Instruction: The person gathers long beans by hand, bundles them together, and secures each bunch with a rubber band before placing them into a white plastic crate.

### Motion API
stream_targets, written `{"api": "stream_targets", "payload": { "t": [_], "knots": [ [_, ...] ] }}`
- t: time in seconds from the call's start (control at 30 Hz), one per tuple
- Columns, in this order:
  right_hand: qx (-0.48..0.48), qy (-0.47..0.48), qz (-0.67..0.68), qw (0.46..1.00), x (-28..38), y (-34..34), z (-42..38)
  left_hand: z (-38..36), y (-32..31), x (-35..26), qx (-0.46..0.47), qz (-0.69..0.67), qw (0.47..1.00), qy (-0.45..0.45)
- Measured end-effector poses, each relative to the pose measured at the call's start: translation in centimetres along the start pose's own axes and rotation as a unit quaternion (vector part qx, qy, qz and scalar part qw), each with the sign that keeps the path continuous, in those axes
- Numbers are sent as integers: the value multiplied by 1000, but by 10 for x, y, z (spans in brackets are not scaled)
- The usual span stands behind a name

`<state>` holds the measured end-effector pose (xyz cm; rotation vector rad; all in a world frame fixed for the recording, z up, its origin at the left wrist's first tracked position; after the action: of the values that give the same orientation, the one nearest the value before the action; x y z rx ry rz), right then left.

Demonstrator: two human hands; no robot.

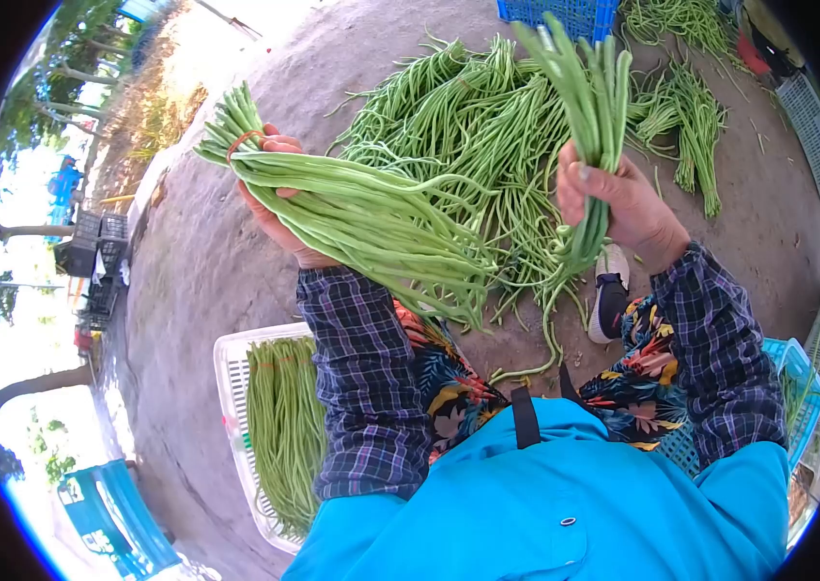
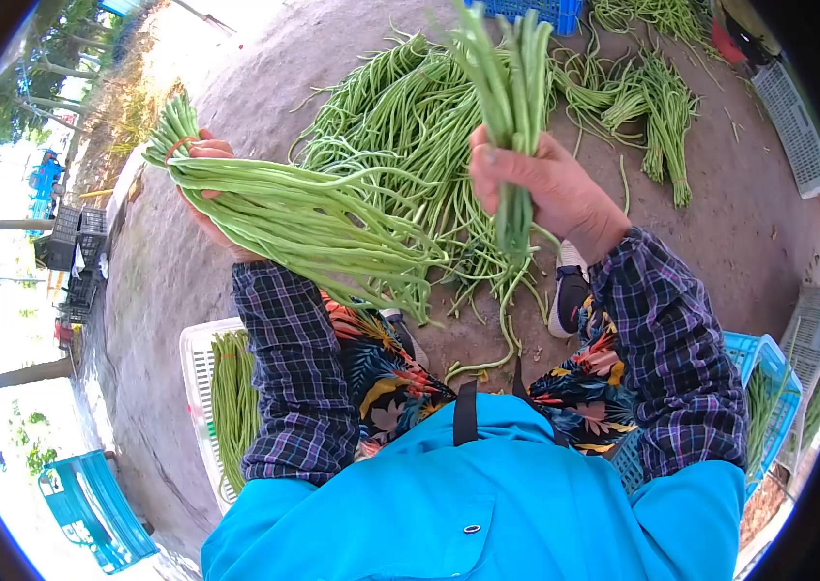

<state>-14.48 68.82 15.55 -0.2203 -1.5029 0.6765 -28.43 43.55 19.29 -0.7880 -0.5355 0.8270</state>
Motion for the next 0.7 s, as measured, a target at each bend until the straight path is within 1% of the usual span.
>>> {"api": "stream_targets", "payload": {
  "t": [0.03,0.13,0.23,0.3,0.37,0.43,0.5,0.57,0.63,0.67,0.7],
  "knots": [
    [22,-18,-32,999,-2,-12,3,1,3,6,-11,-28,1000,4],
    [44,-40,-60,996,-3,-33,9,5,9,14,-14,-40,999,11],
    [69,-32,-108,991,-8,-51,20,10,9,27,-9,-30,999,13],
    [77,-33,-101,991,-8,-56,26,12,7,32,-8,-16,1000,7],
    [84,-36,-93,992,-6,-57,31,14,12,30,-43,-41,998,-16],
    [20,-27,-77,996,0,-43,35,15,11,28,-45,-19,999,-24],
    [8,-5,-106,994,-3,-29,41,15,6,29,13,-16,1000,24],
    [-26,14,-100,995,-2,-19,42,13,10,28,-3,2,1000,18],
    [-30,24,-114,993,-3,-20,46,13,13,21,-37,105,994,-11],
    [-30,33,-129,991,-3,-21,49,9,18,21,-65,103,992,-25],
    [-30,33,-128,991,-6,-21,51,8,18,24,-66,104,992,-24]
  ]
}}
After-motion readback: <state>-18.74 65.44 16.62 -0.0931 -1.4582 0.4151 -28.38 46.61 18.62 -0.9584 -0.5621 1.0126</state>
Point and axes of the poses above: each hand's wrist, its own z-axis towards the middle knuckle, its own y-axis out of the back of the hand, x = y × z, the point moved 8 cm from there along z, towards the middle knuckle, and after that the axes turned 9 degrees about x, right-handed, at the moved point
